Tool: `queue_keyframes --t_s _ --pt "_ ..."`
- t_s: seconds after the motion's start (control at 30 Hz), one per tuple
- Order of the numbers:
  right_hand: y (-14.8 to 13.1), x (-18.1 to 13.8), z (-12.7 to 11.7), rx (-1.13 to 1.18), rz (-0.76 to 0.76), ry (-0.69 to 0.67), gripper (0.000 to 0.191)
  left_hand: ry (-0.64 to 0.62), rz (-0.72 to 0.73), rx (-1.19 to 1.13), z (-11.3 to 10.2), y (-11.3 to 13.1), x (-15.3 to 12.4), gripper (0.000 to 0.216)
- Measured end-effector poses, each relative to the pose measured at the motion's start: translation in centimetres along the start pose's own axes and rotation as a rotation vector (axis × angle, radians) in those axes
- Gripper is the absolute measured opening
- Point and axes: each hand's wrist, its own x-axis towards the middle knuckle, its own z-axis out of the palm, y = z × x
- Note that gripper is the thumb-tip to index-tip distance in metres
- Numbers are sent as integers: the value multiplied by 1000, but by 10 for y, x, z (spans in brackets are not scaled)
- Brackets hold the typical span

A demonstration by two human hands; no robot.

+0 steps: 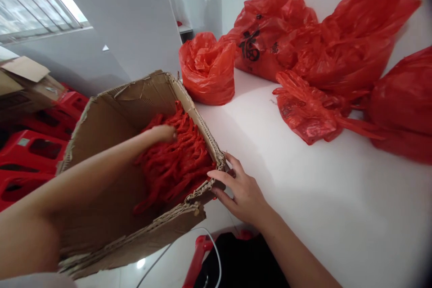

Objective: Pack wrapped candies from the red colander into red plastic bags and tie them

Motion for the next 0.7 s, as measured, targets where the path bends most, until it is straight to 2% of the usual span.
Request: queue_keyframes --t_s 0.1,0.17,0.23,0.3,0.4,0.5,0.6,0.7 --pt "0 0 1 17 -13 17 35 166 88 110 -41 47 16 28" --pt "1 0 1 22 -27 23 37 330 271 153 -62 93 18 27" --pt "2 0 1 17 -34 19 40 417 461 156 -73 142 17 24" --pt "2 0 0 0 -28 11 41 441 657 142 -70 189 22 26" --pt "2 0 -3 -29 -8 -22 43 462 985 172 -49 249 47 41" --pt "0 0 -6 -40 9 -48 45 500 1099 232 -23 294 79 49" --pt "1 0 -7 -40 0 -42 45 516 1101 284 -10 316 95 40" --pt "3 0 -7 -37 -1 -42 45 496 1116 311 -17 310 91 23"
